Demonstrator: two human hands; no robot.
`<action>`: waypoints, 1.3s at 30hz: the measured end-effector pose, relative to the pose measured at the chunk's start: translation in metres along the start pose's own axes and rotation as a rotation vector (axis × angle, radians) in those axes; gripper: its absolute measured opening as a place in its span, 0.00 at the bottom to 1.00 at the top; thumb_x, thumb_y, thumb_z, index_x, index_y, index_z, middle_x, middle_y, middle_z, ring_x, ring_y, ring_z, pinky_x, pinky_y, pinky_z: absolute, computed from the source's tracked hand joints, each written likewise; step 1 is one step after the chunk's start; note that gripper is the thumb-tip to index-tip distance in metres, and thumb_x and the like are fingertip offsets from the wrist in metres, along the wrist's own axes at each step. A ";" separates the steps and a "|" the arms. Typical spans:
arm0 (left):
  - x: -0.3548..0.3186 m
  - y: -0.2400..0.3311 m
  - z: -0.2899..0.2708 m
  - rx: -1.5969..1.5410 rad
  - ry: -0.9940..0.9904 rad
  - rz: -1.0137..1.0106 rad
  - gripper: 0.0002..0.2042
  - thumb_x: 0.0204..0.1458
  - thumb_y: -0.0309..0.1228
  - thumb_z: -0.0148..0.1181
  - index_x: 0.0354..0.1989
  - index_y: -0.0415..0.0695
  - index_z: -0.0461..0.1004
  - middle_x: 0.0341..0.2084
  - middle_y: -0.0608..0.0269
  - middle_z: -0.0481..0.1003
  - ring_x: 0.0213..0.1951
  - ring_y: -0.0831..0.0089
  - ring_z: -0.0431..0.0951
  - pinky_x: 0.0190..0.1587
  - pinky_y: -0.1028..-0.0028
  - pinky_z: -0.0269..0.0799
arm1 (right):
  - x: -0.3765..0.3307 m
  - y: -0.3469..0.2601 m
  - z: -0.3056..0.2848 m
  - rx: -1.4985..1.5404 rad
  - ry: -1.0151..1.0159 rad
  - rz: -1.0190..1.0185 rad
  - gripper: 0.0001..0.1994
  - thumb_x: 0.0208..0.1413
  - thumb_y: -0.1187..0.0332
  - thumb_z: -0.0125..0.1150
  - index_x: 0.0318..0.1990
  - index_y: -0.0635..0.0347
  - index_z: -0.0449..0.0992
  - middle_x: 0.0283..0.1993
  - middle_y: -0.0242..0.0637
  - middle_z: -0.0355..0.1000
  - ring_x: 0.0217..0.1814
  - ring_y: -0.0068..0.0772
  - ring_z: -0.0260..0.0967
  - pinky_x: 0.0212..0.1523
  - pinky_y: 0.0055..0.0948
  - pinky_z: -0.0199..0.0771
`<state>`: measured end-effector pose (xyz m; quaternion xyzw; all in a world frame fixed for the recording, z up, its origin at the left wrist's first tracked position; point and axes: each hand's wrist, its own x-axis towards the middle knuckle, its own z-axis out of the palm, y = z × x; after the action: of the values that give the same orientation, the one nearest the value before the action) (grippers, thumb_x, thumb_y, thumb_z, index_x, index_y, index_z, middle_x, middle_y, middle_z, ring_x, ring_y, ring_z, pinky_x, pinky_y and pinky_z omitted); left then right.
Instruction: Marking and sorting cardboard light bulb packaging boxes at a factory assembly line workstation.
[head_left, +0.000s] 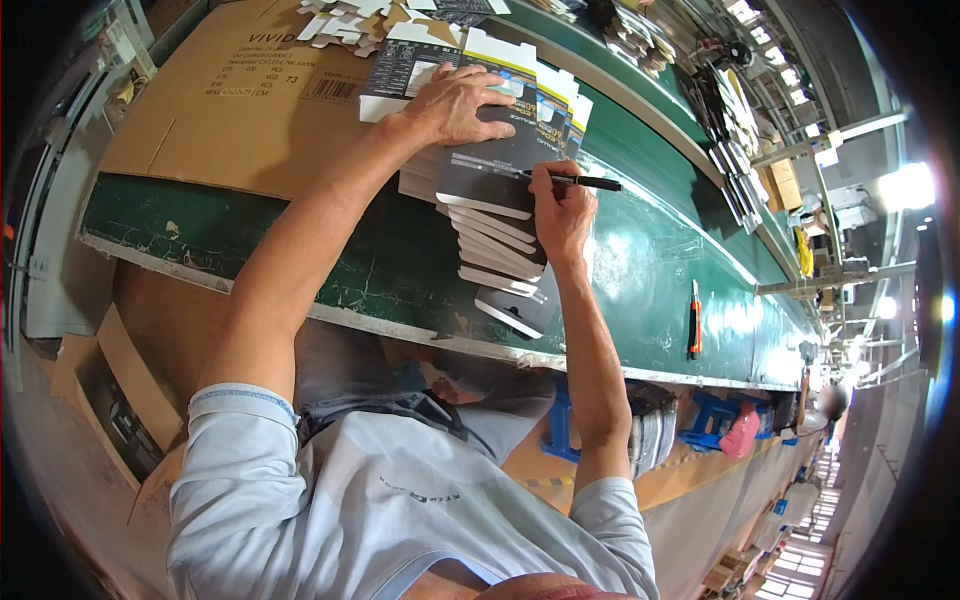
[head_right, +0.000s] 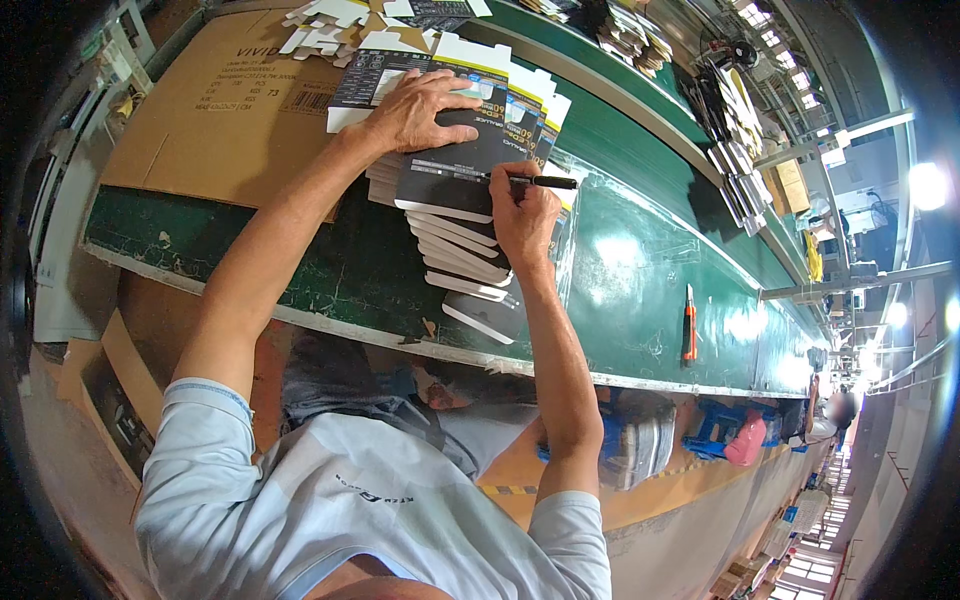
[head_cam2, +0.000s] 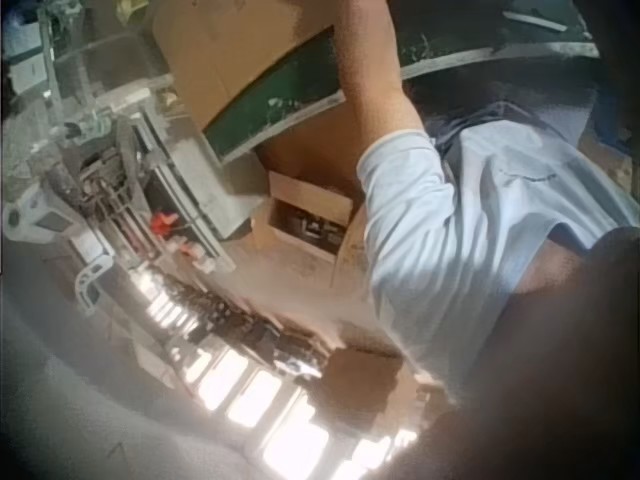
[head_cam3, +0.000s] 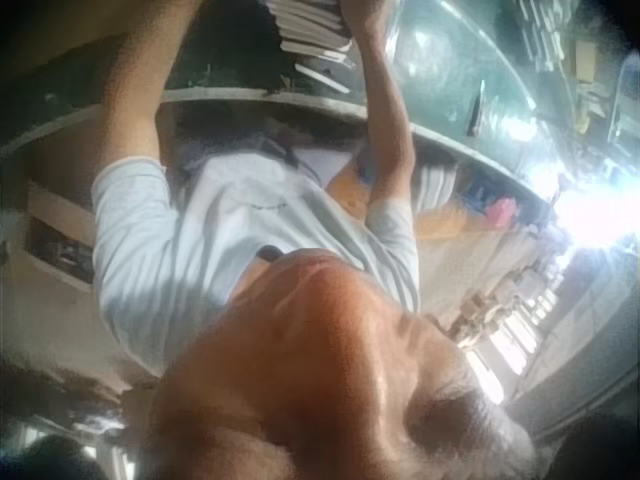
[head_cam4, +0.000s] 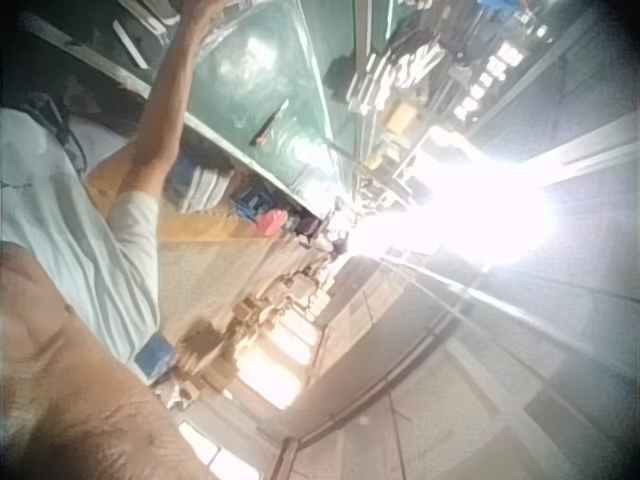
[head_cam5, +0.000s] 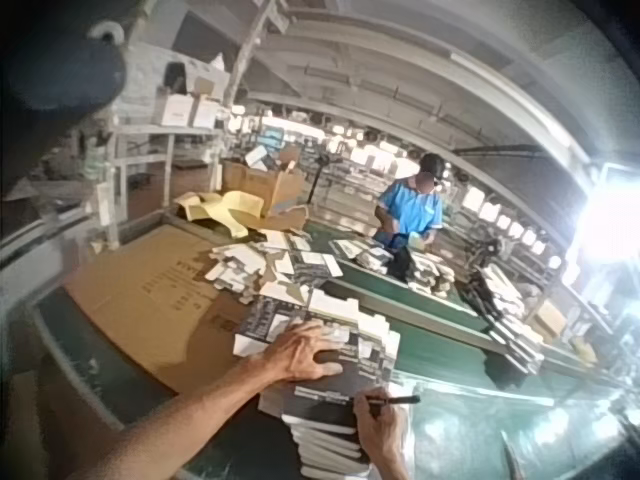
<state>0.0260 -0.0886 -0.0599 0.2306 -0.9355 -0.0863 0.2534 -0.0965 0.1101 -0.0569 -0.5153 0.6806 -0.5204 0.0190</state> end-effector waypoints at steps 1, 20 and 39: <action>0.000 -0.001 0.000 0.001 -0.001 -0.001 0.27 0.49 0.59 0.65 0.55 0.61 0.81 0.65 0.61 0.70 0.70 0.61 0.62 0.72 0.51 0.51 | 0.000 0.000 0.000 -0.002 -0.004 0.008 0.06 0.59 0.71 0.64 0.34 0.65 0.78 0.21 0.34 0.74 0.23 0.18 0.70 0.25 0.23 0.68; -0.002 0.001 -0.002 -0.012 -0.016 -0.013 0.28 0.49 0.61 0.64 0.55 0.61 0.80 0.65 0.61 0.69 0.70 0.62 0.61 0.74 0.52 0.48 | -0.004 -0.005 -0.002 0.073 -0.063 0.042 0.06 0.59 0.71 0.64 0.34 0.66 0.78 0.20 0.31 0.71 0.22 0.16 0.65 0.24 0.24 0.66; 0.003 -0.017 0.007 -0.113 0.145 0.169 0.24 0.42 0.58 0.70 0.45 0.60 0.84 0.49 0.58 0.78 0.56 0.60 0.74 0.57 0.50 0.64 | -0.010 0.023 0.008 0.341 -0.001 0.139 0.12 0.69 0.62 0.56 0.51 0.58 0.76 0.30 0.26 0.69 0.28 0.14 0.59 0.28 0.18 0.59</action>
<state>0.0269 -0.1050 -0.0691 0.1419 -0.9245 -0.1004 0.3393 -0.1035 0.1100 -0.0822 -0.4565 0.6166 -0.6254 0.1423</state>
